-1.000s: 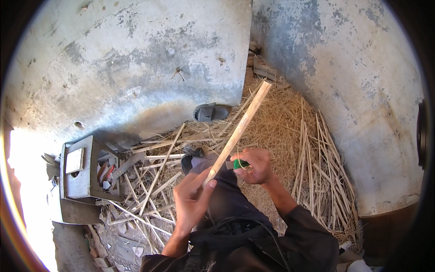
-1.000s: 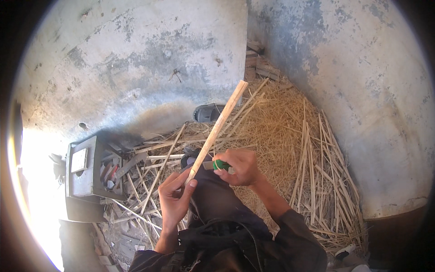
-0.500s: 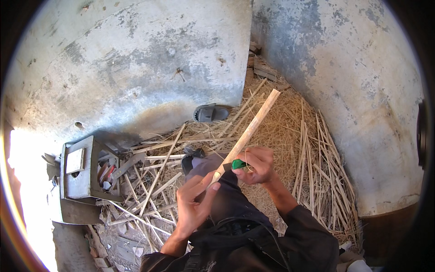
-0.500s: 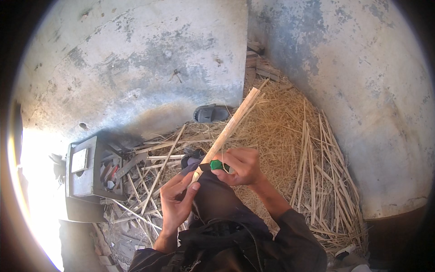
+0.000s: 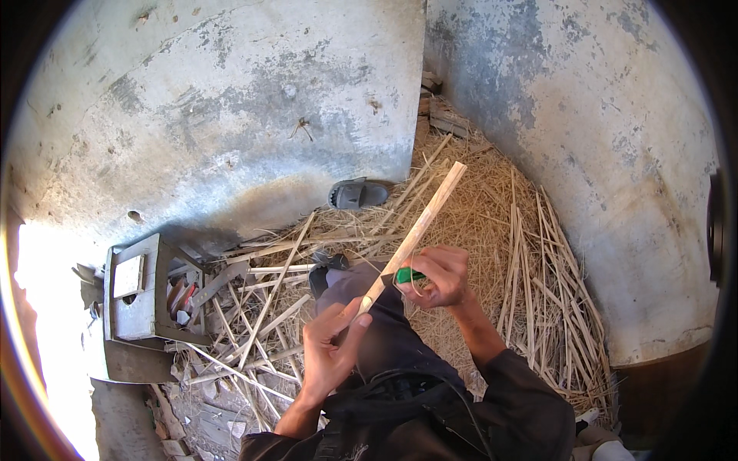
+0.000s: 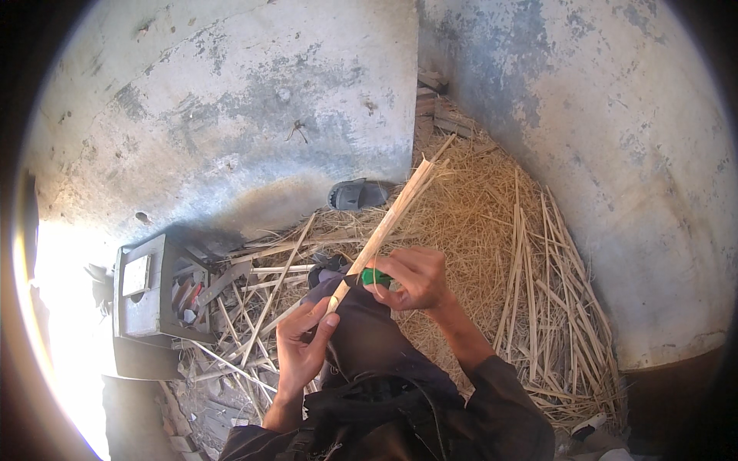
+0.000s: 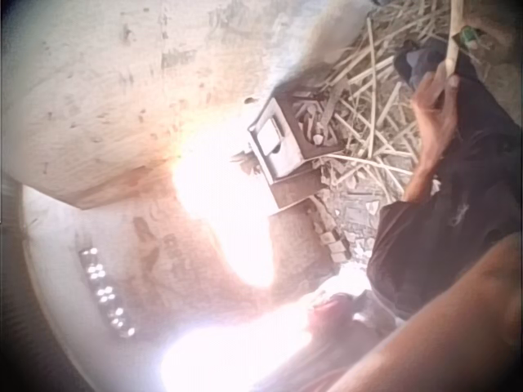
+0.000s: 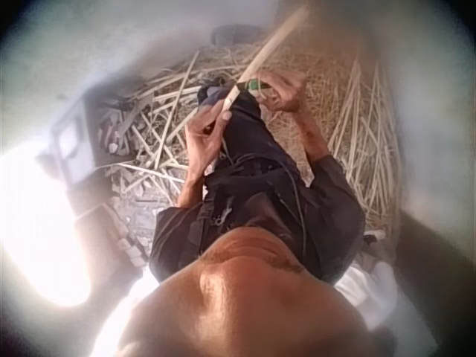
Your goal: The person sits on a straw-covered floor and uses a green utility knife to shave thin strips from a long bamboo stick. They hold the stick with their left hand and scrape the blade along its length with their right hand, producing wood shavings that fall to the ground.
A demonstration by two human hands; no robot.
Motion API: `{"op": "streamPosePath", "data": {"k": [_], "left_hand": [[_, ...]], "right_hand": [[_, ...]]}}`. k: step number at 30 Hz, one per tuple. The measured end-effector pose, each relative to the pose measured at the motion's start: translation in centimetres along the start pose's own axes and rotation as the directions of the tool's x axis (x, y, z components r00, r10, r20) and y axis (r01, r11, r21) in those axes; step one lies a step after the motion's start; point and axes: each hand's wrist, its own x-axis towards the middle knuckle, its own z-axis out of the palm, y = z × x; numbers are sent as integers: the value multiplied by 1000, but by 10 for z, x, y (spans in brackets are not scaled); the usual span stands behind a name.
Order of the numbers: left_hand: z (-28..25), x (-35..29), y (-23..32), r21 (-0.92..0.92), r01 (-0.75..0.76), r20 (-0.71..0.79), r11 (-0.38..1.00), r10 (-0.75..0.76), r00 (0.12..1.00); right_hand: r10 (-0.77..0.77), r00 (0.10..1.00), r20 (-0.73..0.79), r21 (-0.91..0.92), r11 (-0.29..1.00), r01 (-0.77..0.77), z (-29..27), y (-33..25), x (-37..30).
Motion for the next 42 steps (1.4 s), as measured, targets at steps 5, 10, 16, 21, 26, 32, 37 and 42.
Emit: {"op": "streamPosePath", "data": {"k": [5,10,16,21,26,32,37,42], "left_hand": [[0,-1,-6,-11,-20,-7,1000,20,1000],[-1,-5,-21,-4,-51,9,999,51,999],[-3,-7,-22,-31,99,25,995,-99,995],[-16,-22,-42,-41,58,24,997,-57,998],[-47,-34,-57,-217,346,60,913,-341,938],[-47,-12,-60,-333,382,250,862,-310,917],[-36,4,-51,-352,420,365,836,-291,885],[-22,14,-35,-280,328,355,902,-220,909]], "right_hand": [[41,999,-5,38,998,-40,-3,5,2],[149,987,-64,28,989,-147,-7,30,-3],[194,976,-103,-30,980,-198,-5,50,-3],[487,812,-323,-34,851,-524,-23,118,-29],[729,596,-336,-57,616,-786,-71,174,-51],[823,567,-14,-86,564,-821,-54,141,-80],[810,530,251,505,358,-786,-26,71,-28],[614,702,362,800,182,-572,-14,31,6]]}}
